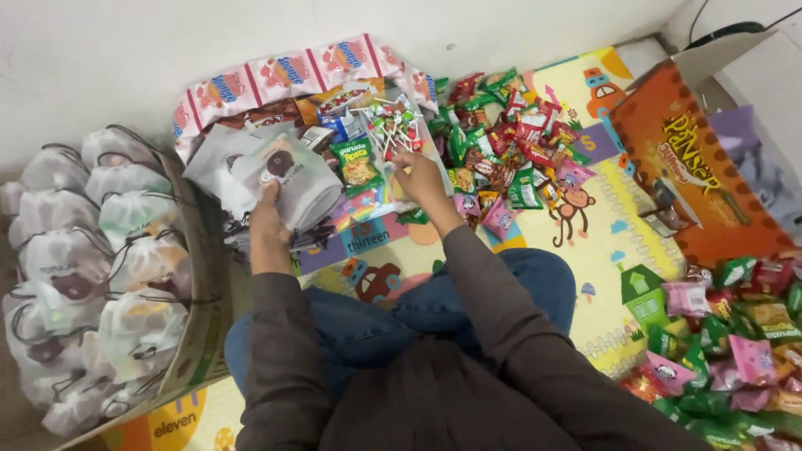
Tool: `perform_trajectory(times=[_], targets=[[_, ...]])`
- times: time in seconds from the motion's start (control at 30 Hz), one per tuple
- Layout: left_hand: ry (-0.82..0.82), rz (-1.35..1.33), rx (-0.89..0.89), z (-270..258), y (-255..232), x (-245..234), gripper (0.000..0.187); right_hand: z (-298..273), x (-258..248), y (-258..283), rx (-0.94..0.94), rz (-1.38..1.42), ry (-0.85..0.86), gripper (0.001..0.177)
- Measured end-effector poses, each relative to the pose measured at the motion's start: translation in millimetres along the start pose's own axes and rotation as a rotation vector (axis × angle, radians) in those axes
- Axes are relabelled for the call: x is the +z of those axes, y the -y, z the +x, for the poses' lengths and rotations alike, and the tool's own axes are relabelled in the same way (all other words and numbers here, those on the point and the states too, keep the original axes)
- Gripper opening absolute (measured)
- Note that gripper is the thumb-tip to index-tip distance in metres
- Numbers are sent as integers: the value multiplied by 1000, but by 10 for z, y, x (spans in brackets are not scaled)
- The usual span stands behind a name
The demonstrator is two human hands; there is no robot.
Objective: The person is sitting on the floor and packing various small snack packets into individual white plastic bags, then placing the filled bags into a cardboard box.
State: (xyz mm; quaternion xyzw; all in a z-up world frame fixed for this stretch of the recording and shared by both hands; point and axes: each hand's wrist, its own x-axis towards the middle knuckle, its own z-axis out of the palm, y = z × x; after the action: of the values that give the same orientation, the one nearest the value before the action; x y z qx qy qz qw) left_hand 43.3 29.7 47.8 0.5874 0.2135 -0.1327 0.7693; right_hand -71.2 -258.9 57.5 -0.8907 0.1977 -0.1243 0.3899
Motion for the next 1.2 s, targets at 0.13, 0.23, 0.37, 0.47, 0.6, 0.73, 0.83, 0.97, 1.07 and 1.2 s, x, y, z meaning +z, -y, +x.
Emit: perform_trajectory(times=[0.13, 0.23, 0.37, 0.47, 0.6, 0.73, 0.83, 0.97, 1.07, 1.2], targets=[[-20, 9, 30, 197, 135, -26, 60, 33, -87, -40, -11, -7, 12, 27], [-127, 149, 46, 350, 218, -38, 80, 97, -71, -205, -20, -19, 25, 27], [-141, 367, 149, 446, 192, -31, 74, 106, -174, -236, -18, -29, 16, 25], [-121, 343, 124, 441, 149, -35, 68, 196, -451, -350, 18, -40, -20, 22], [-125, 295, 122, -126, -113, 182, 63, 565, -877, -1165, 8, -186, -85, 15], [-116, 284, 167, 15, 45, 311, 61, 637, -988, -1676, 43, -242, -82, 14], [-148, 358, 201, 352, 238, 305, 61, 665, -1003, -1923, 30, -311, -21, 16], [-168, 352, 215, 262, 152, 330, 56, 804, -910, -2407, 119, -507, -71, 16], [-149, 331, 216, 37, -2, 334, 45, 687, -908, -2297, 115, -516, -51, 18], [-100, 321, 192, 114, -25, 299, 43, 642, -716, -2179, 41, -637, 159, 25]])
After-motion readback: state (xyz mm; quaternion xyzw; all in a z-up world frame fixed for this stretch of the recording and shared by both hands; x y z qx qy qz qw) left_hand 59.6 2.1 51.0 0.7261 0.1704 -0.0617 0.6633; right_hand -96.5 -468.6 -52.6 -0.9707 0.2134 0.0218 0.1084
